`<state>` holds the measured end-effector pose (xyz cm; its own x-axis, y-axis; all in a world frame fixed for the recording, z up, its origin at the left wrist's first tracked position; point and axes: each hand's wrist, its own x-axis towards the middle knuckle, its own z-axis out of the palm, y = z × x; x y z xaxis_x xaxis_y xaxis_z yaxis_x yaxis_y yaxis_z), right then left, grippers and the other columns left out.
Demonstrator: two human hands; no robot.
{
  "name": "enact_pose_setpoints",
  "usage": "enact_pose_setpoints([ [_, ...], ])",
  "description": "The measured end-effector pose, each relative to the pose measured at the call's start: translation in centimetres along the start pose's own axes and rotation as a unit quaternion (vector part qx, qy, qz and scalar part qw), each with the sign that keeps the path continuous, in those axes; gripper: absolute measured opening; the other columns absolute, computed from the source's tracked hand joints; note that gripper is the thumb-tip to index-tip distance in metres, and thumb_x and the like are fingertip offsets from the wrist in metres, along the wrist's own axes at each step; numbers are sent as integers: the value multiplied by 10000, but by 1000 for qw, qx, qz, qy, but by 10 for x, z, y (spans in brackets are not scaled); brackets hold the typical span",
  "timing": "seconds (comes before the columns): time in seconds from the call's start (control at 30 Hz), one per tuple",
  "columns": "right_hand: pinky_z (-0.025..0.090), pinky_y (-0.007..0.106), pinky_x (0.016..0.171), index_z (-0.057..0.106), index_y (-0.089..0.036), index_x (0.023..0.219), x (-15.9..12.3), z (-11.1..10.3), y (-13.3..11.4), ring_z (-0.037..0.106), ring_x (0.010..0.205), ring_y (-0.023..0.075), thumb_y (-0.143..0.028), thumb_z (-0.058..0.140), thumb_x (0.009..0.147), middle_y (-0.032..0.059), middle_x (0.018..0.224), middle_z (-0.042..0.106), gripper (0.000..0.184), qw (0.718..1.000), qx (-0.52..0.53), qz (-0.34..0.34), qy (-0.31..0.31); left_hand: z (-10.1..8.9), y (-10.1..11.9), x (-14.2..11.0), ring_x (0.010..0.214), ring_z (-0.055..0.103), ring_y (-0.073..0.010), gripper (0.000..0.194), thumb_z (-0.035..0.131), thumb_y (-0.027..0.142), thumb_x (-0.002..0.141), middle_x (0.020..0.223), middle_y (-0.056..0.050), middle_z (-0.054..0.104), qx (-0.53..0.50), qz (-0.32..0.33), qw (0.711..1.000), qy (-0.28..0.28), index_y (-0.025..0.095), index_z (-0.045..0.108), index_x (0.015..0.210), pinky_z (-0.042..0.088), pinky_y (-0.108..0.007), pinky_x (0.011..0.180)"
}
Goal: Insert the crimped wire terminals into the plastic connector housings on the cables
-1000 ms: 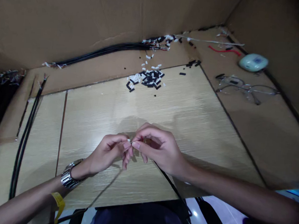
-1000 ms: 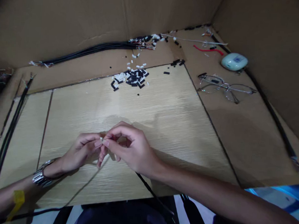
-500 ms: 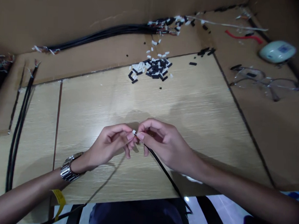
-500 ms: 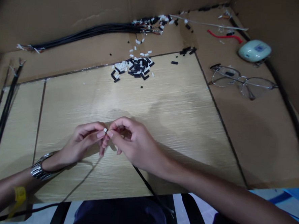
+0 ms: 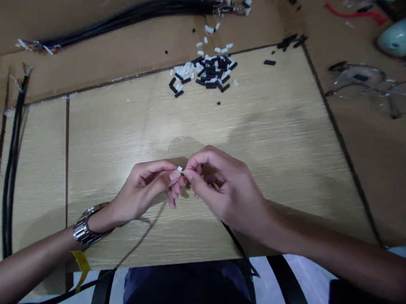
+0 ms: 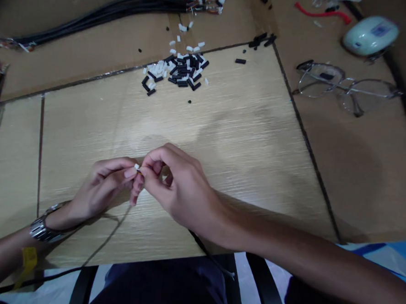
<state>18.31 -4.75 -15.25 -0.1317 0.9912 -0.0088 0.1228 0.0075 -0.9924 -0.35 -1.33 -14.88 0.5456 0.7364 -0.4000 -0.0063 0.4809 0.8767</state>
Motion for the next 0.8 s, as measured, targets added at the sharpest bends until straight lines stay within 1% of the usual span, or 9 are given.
enact_pose_setpoints([
  [0.1, 440, 171, 572, 619, -163, 862, 0, 0, 0, 548, 687, 54, -118, 618, 927, -29, 808, 578, 79, 1000, -18, -22, 1, 0, -1, 0, 544, 632, -92, 213, 665, 266, 950, 684, 4, 677, -5, -4, 1000, 4, 153, 729, 781, 579, -198, 540],
  [0.2, 437, 167, 568, 619, -158, 858, 0, -1, 0, 551, 696, 55, -115, 618, 927, -24, 814, 580, 81, 999, -20, -28, 3, 0, -1, -1, 540, 635, -90, 222, 663, 272, 955, 684, 6, 679, -3, -2, 1000, 5, 156, 730, 778, 575, -195, 537],
  [0.3, 433, 174, 560, 614, -157, 842, 1, -1, 0, 555, 688, 59, -119, 619, 922, -26, 795, 580, 89, 1000, -14, -18, 1, 1, 0, -1, 544, 635, -87, 224, 652, 269, 962, 688, 9, 677, 10, 8, 1000, 2, 158, 731, 785, 578, -192, 547],
  [0.47, 411, 177, 526, 607, -171, 835, 2, -1, 0, 537, 642, 57, -141, 618, 921, -44, 740, 582, 92, 1000, 11, 18, -13, 3, 8, -1, 550, 619, -87, 265, 629, 249, 967, 664, 5, 657, 86, 29, 996, -1, 151, 711, 735, 572, -182, 548],
  [0.57, 397, 180, 504, 602, -182, 845, 2, -2, 0, 522, 614, 58, -159, 620, 924, -49, 728, 585, 84, 999, 23, 34, -21, 4, 11, -1, 551, 618, -99, 277, 636, 269, 958, 645, 0, 650, 118, 35, 992, 5, 153, 704, 717, 574, -192, 543],
  [0.7, 387, 190, 485, 594, -193, 847, 1, -2, -2, 527, 599, 69, -187, 612, 939, -40, 721, 597, 94, 997, 34, 58, -26, 6, 11, -1, 545, 625, -117, 298, 644, 332, 950, 642, -8, 651, 136, 28, 990, 13, 159, 695, 713, 580, -218, 533],
  [0.8, 400, 195, 498, 593, -196, 846, 2, -2, -3, 544, 612, 78, -183, 606, 940, -37, 716, 604, 96, 997, 38, 60, -25, 6, 9, -1, 542, 627, -119, 281, 643, 351, 952, 668, -13, 663, 130, 27, 991, 12, 158, 704, 756, 583, -224, 532],
])
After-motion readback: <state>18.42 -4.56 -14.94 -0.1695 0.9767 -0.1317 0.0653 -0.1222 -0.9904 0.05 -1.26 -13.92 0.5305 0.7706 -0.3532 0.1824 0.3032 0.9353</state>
